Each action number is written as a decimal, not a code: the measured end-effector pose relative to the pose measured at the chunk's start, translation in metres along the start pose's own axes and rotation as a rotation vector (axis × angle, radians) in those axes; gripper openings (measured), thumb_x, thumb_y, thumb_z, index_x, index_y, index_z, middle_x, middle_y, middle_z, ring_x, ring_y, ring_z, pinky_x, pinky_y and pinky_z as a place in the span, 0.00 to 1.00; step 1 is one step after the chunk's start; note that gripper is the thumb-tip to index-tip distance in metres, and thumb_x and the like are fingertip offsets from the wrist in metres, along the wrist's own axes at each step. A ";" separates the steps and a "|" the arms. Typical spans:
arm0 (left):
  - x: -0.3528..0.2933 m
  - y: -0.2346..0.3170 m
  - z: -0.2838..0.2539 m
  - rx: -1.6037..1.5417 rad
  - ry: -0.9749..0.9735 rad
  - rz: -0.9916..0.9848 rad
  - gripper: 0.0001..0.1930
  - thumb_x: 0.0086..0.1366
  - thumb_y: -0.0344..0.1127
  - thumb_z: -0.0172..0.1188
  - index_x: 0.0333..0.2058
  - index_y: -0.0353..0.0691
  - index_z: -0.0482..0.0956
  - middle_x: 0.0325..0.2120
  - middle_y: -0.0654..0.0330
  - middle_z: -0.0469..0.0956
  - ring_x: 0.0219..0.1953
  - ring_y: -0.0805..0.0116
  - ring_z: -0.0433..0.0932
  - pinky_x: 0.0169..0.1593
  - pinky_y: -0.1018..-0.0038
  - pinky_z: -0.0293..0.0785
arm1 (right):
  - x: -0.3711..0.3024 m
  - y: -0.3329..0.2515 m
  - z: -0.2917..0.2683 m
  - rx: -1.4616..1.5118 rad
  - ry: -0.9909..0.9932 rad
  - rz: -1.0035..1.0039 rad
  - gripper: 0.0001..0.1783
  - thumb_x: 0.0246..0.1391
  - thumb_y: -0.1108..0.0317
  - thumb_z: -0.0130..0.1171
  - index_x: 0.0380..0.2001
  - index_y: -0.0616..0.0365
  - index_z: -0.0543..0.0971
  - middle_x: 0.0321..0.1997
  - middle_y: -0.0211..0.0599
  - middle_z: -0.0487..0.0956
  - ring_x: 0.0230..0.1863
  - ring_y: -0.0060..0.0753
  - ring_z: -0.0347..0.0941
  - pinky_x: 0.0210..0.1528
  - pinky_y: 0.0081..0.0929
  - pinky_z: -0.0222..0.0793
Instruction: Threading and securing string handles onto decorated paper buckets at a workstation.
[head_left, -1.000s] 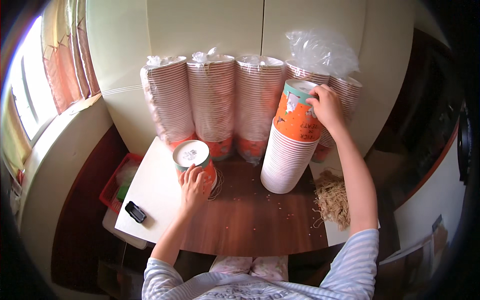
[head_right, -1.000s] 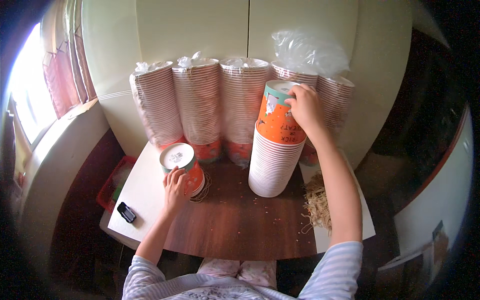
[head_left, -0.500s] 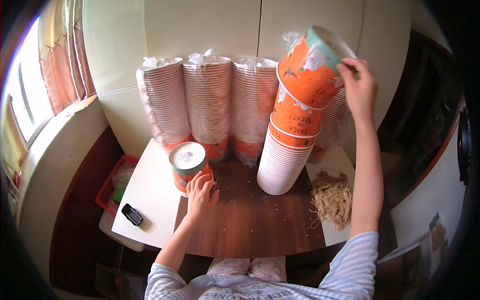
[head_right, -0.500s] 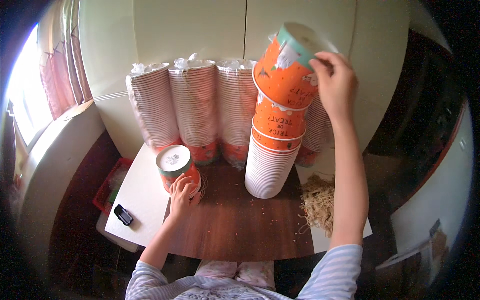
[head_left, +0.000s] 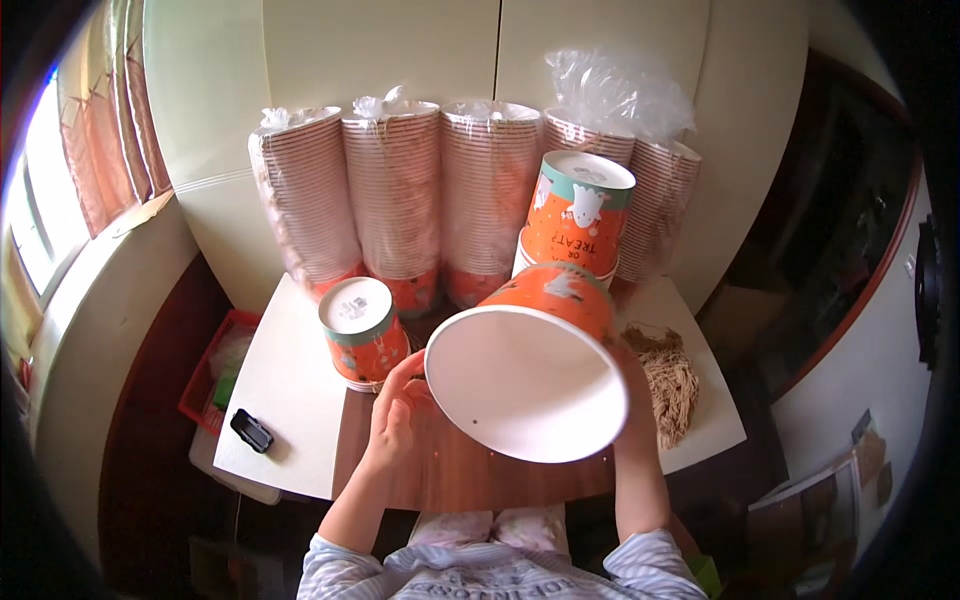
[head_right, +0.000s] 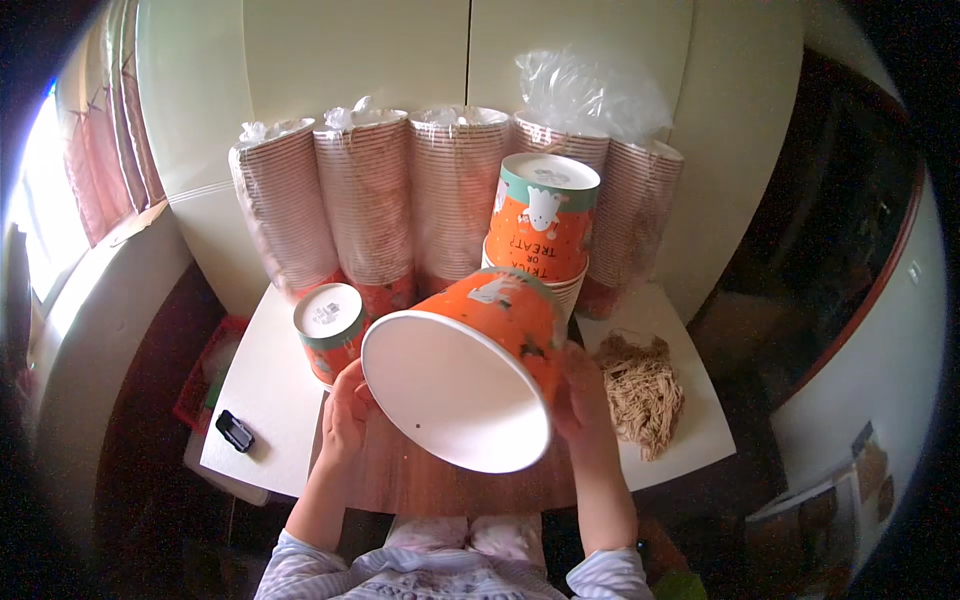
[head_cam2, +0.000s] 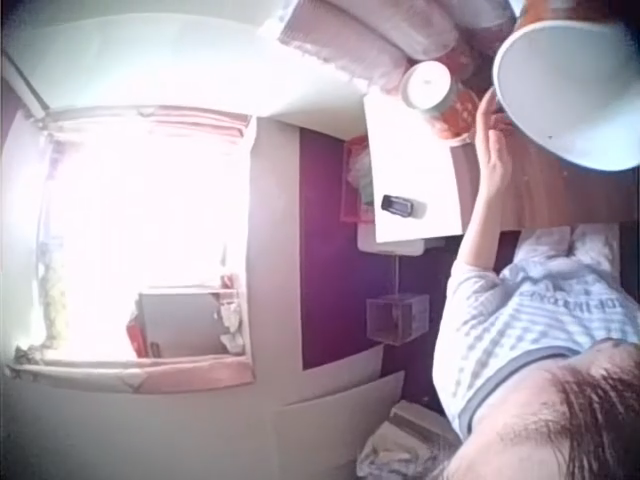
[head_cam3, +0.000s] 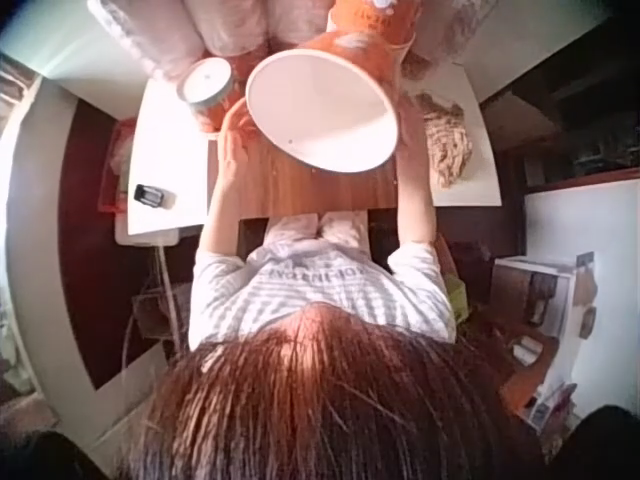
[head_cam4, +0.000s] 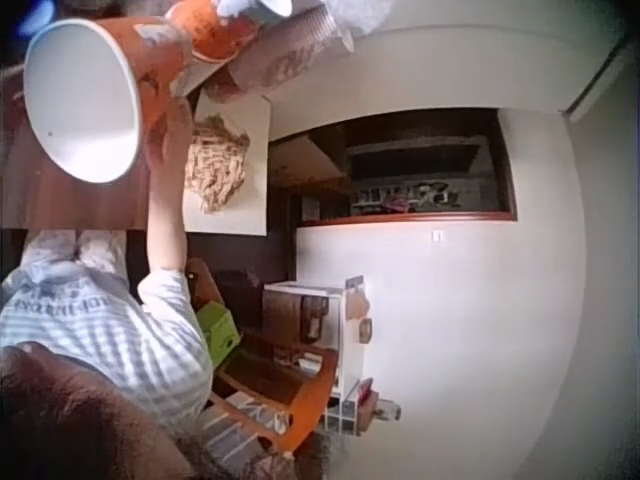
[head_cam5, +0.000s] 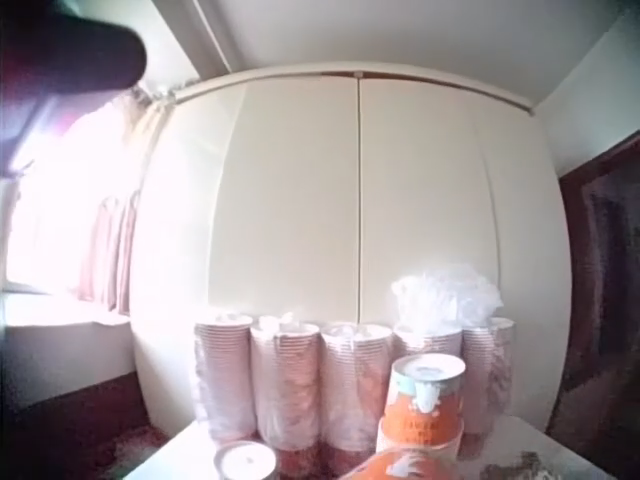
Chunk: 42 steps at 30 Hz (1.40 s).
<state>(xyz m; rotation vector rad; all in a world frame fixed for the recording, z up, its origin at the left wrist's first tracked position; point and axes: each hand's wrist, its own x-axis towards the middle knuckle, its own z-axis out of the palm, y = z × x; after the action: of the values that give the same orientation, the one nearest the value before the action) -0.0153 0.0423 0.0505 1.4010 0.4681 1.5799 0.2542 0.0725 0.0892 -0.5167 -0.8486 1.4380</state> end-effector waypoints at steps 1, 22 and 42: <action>-0.002 0.001 0.004 -0.020 0.001 0.013 0.26 0.63 0.39 0.47 0.56 0.33 0.55 0.45 0.60 0.68 0.40 0.76 0.70 0.41 0.80 0.66 | 0.002 0.006 -0.005 -0.028 -0.004 0.037 0.17 0.53 0.62 0.52 0.42 0.62 0.70 0.41 0.39 0.75 0.40 0.32 0.73 0.42 0.31 0.72; -0.014 0.020 0.015 0.662 0.052 -0.346 0.10 0.55 0.29 0.56 0.36 0.34 0.70 0.24 0.59 0.74 0.24 0.72 0.73 0.28 0.78 0.69 | -0.058 0.104 -0.093 -0.044 0.102 0.602 0.08 0.54 0.65 0.51 0.34 0.57 0.72 0.28 0.30 0.76 0.27 0.25 0.74 0.30 0.26 0.75; -0.027 -0.026 0.014 1.396 -0.214 -0.148 0.09 0.53 0.38 0.53 0.22 0.38 0.71 0.20 0.55 0.74 0.27 0.57 0.75 0.30 0.64 0.71 | -0.084 0.135 -0.079 -1.006 -0.162 0.175 0.12 0.57 0.69 0.44 0.42 0.61 0.71 0.39 0.33 0.74 0.43 0.23 0.68 0.46 0.22 0.64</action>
<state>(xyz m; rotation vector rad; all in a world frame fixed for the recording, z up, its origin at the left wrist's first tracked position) 0.0052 0.0285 0.0189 2.3875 1.6741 0.8471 0.2342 0.0177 -0.0789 -1.2535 -1.6900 1.1323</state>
